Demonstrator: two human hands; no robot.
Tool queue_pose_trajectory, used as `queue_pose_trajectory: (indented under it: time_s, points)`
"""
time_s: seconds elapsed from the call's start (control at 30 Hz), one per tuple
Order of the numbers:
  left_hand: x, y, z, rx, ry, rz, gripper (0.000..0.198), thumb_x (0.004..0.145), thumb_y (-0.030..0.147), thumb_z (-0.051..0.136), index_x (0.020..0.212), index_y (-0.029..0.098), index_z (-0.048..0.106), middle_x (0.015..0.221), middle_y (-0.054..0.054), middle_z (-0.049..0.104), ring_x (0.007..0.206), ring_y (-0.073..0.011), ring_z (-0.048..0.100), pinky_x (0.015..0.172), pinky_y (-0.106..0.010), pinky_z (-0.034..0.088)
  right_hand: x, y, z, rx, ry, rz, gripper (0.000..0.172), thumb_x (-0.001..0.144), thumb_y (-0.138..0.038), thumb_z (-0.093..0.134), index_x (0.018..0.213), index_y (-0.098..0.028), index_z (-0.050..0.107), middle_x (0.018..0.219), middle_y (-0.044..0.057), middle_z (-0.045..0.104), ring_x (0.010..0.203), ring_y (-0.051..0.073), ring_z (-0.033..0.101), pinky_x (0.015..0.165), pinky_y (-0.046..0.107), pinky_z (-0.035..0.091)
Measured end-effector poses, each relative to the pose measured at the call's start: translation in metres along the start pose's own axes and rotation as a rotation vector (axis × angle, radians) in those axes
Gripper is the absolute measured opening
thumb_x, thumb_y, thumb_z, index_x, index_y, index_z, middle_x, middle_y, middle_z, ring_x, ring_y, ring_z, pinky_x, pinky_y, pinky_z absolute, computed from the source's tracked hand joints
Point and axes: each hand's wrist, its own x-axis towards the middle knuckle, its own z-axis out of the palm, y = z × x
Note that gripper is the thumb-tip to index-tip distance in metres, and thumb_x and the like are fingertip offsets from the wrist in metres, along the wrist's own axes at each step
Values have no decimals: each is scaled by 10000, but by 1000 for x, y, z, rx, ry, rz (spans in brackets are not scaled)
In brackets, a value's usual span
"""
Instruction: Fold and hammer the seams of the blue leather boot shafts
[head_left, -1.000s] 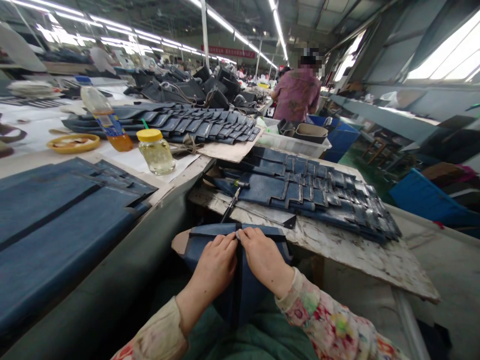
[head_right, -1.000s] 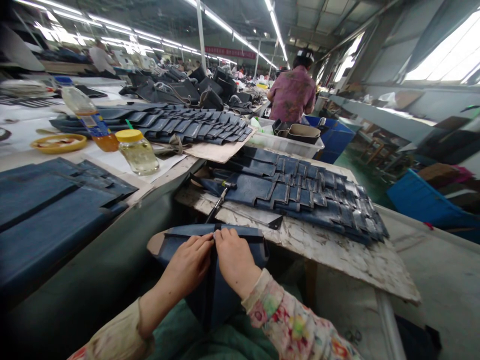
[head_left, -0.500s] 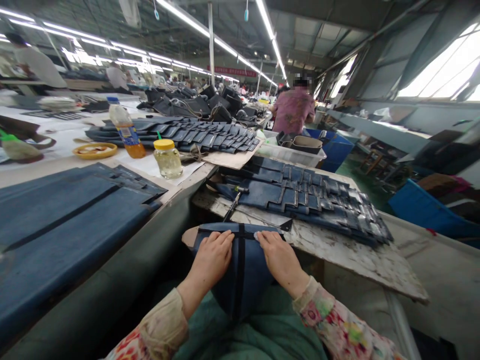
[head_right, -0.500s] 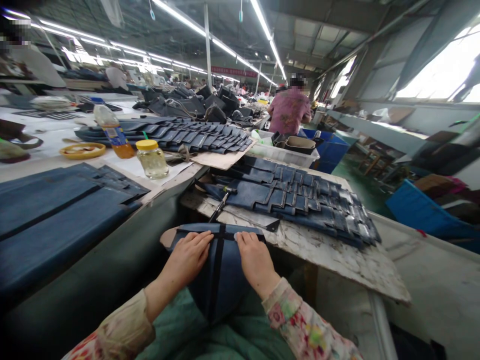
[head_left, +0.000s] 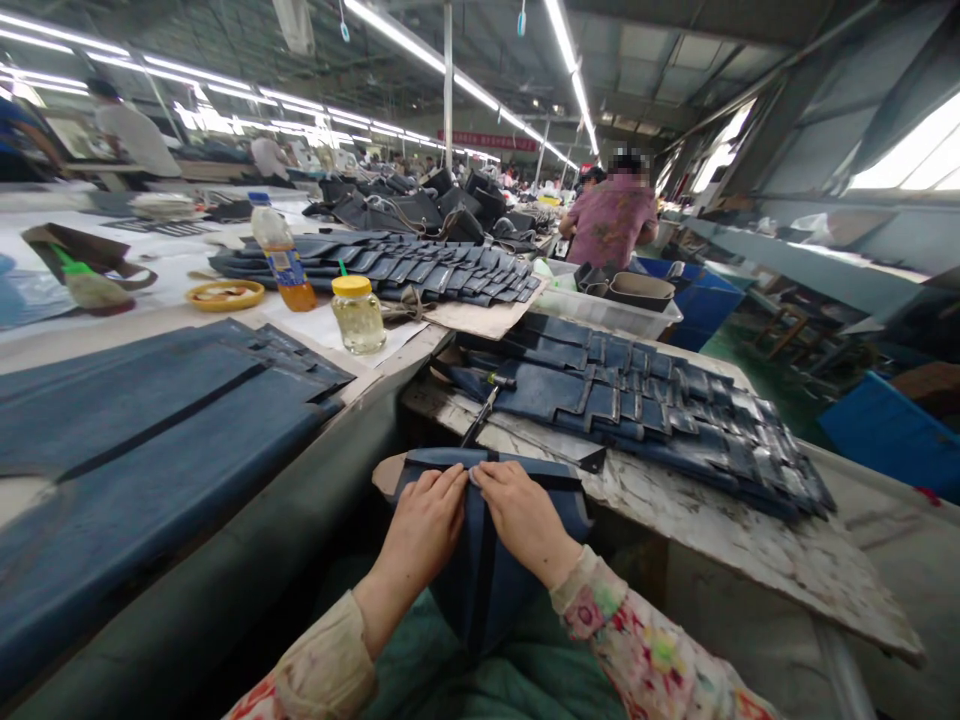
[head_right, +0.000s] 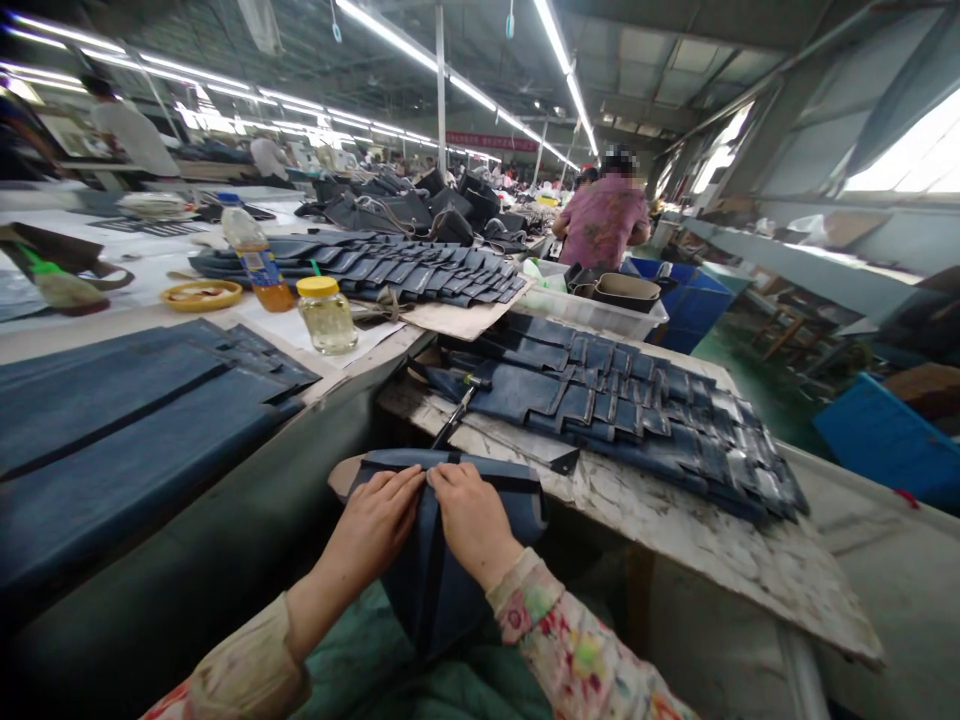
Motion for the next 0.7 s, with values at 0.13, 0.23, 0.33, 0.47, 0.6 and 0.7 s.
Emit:
queue_pose_trajectory:
  time_s: [0.13, 0.23, 0.33, 0.47, 0.6, 0.7]
  points:
    - [-6, -16, 0, 47, 14, -16, 360, 869, 194, 428, 1199, 167, 569, 1254, -86, 580, 1020, -238, 547, 824, -384, 453, 13, -10, 11, -4, -21, -32, 357, 907, -129, 374, 1218, -165, 546, 1209, 93, 565, 1110, 189, 469, 919, 322, 462]
    - [-11, -28, -3, 95, 26, -45, 349, 869, 201, 427, 1178, 165, 585, 1244, -82, 590, 1024, -247, 554, 838, -398, 445, 26, -19, 14, -13, -36, -75, 352, 905, -127, 373, 1212, -152, 544, 1191, 95, 567, 1083, 195, 472, 899, 327, 475]
    - [-14, -38, -6, 125, 19, -77, 344, 872, 208, 426, 1170, 163, 590, 1240, -76, 594, 1044, -254, 555, 818, -401, 454, 37, -29, 17, -28, -49, -102, 359, 891, -116, 387, 1222, -141, 524, 1182, 100, 561, 1063, 204, 469, 844, 321, 500]
    - [-20, -50, -10, 137, 40, -129, 343, 880, 212, 413, 1170, 172, 591, 1220, -85, 605, 1071, -238, 551, 808, -371, 462, 49, -42, 22, -36, -65, -142, 343, 884, -115, 397, 1203, -146, 520, 1147, 106, 562, 1048, 200, 467, 813, 309, 509]
    - [-26, -61, -11, 143, 70, -217, 349, 894, 242, 402, 1195, 182, 569, 1237, -81, 590, 1058, -226, 550, 837, -358, 455, 62, -56, 28, -29, -62, -184, 328, 878, -111, 409, 1187, -149, 513, 1132, 103, 559, 1033, 198, 466, 792, 303, 511]
    - [-30, -64, -8, 131, 81, -258, 347, 900, 252, 398, 1191, 167, 567, 1247, -79, 582, 1082, -237, 533, 876, -373, 445, 68, -62, 29, -24, -69, -187, 336, 877, -106, 406, 1193, -157, 507, 1135, 97, 560, 1009, 199, 471, 742, 294, 516]
